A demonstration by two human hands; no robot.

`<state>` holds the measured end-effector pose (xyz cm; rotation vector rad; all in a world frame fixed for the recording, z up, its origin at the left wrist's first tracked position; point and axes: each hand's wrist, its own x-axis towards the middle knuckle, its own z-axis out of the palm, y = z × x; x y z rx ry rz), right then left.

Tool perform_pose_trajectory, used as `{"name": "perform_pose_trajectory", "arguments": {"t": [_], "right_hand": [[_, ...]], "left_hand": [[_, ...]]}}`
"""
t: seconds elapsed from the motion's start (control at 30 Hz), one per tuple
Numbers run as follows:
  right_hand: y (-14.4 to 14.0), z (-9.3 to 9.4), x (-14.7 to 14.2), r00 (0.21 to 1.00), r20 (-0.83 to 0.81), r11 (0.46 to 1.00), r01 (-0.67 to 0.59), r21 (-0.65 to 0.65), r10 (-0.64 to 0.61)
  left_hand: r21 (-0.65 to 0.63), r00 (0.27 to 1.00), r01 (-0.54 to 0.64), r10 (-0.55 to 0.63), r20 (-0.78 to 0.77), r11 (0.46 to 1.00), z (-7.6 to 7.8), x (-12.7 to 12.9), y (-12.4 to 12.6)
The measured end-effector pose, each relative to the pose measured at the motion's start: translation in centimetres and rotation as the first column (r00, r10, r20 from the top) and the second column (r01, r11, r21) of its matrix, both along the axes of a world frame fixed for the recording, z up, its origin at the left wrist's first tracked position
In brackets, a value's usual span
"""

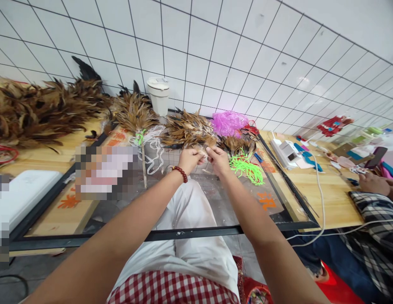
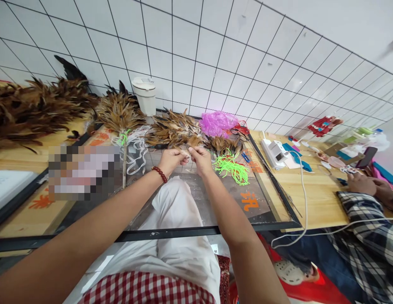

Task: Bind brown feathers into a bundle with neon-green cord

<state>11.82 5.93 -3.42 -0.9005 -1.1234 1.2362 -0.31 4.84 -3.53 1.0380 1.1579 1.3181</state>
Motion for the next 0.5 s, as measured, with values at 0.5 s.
{"name": "perform_pose_trajectory", "arguments": {"t": [0.5], "right_hand": [[0.04,-0.19,0.18,0.997,0.051,0.999,-0.051,0.003,0.051]], "left_hand": [[0.127,0.985,0.119,-0.1,-0.144,0.985,-0.19,-0.33,-0.16]]}}
